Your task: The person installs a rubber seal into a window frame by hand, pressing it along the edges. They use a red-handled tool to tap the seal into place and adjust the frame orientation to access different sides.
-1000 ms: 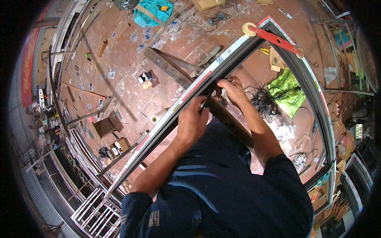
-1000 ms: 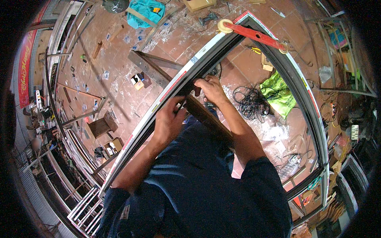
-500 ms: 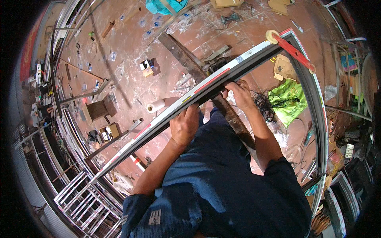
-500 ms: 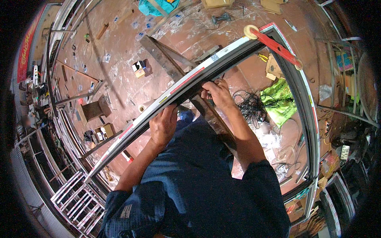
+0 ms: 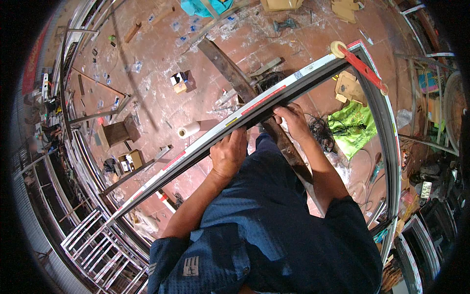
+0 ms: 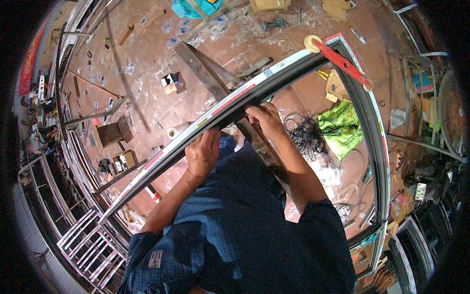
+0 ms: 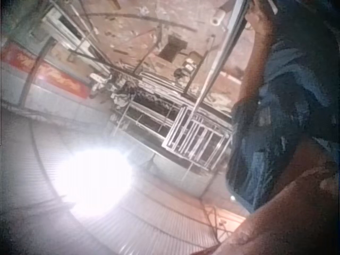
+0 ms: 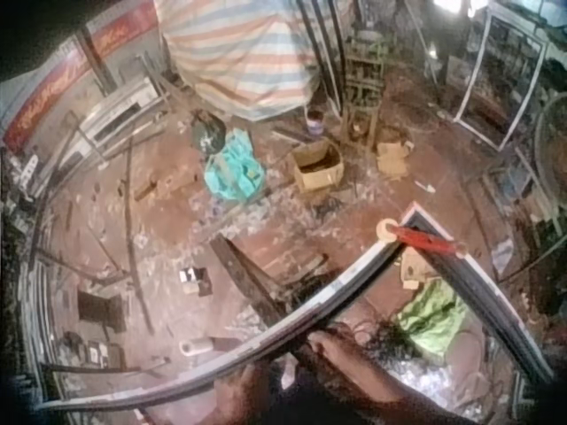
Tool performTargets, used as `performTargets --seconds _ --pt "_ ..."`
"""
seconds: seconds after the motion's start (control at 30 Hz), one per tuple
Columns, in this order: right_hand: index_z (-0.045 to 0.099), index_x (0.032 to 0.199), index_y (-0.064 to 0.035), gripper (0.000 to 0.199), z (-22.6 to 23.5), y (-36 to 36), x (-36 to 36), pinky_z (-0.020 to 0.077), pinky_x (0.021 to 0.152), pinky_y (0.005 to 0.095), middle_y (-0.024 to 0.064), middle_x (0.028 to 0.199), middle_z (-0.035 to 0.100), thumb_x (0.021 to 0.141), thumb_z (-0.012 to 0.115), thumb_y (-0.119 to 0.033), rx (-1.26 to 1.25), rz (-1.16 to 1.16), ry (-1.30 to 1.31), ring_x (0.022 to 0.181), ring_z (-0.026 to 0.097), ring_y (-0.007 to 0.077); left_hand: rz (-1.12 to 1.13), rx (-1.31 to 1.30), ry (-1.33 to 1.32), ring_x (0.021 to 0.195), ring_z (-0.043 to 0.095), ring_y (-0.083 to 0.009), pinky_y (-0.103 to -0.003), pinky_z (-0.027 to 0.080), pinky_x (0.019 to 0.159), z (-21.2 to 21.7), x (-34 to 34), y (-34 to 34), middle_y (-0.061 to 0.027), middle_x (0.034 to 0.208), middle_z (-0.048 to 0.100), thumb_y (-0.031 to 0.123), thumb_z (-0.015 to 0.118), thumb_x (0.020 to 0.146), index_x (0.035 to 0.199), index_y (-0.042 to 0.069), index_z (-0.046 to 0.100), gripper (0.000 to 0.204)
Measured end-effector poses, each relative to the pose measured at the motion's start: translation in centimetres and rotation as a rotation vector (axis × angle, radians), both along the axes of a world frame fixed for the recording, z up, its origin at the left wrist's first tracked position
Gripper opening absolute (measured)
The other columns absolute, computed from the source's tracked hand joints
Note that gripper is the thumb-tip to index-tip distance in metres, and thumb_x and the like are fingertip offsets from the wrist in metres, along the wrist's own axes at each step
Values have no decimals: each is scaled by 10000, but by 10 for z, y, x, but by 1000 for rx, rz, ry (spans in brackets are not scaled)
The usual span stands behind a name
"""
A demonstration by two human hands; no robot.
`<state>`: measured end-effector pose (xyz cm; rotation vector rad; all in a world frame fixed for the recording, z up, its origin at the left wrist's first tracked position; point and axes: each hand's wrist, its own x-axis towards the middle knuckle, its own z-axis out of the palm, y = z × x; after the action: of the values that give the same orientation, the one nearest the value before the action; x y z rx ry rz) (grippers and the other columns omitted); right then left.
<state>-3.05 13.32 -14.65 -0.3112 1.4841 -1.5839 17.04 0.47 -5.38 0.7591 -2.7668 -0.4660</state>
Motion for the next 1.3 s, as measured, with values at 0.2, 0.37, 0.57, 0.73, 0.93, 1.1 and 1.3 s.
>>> performTargets --seconds 0.2,0.37,0.57,0.73,0.93,1.1,1.3 --pt "701 840 -50 137 1 -3 6 421 636 285 -21 724 599 931 695 -152 25 14 183 677 537 86 -61 -49 53 687 714 -335 -450 570 622 4 -6 -3 -134 838 727 130 761 951 1148 98 726 203" --pt "730 867 -3 214 -2 0 3 487 685 305 85 770 679 912 735 -213 -55 23 363 698 618 145 -219 -47 -102 653 695 -259 -418 568 568 17 -15 0 -66 788 642 99 703 947 1417 164 667 476" --pt "716 931 -34 180 23 -6 11 470 654 281 -22 785 651 984 655 -195 -100 -204 -35 702 584 94 -316 -84 -213 593 665 -259 -423 562 523 14 -34 0 -70 799 581 62 654 930 1570 221 553 667" --pt "722 938 -29 188 25 -1 10 456 643 277 -4 778 647 1005 660 -193 -93 -239 -121 703 582 96 -319 -125 -244 570 656 -259 -431 561 502 9 -36 0 -76 812 572 71 648 935 1619 282 488 734" --pt "638 820 -69 233 18 -8 9 413 575 272 -24 698 586 1015 644 -196 -51 -344 -93 632 536 73 -364 -214 -253 543 642 -255 -430 556 486 9 -39 -1 -86 817 566 85 635 945 1616 305 501 718" --pt "684 925 -37 219 27 -9 8 445 622 272 -6 743 594 1031 641 -223 -92 -343 -59 666 552 96 -378 -224 -260 530 634 -246 -420 548 472 10 -41 -2 -91 819 568 77 631 942 1600 289 530 698" --pt "659 834 -40 309 34 -10 2 435 614 299 -5 686 591 1050 629 -259 53 -426 -7 644 551 98 -394 -203 -310 540 645 -254 -420 548 473 15 -42 -2 -92 837 586 89 663 925 1597 272 536 708"
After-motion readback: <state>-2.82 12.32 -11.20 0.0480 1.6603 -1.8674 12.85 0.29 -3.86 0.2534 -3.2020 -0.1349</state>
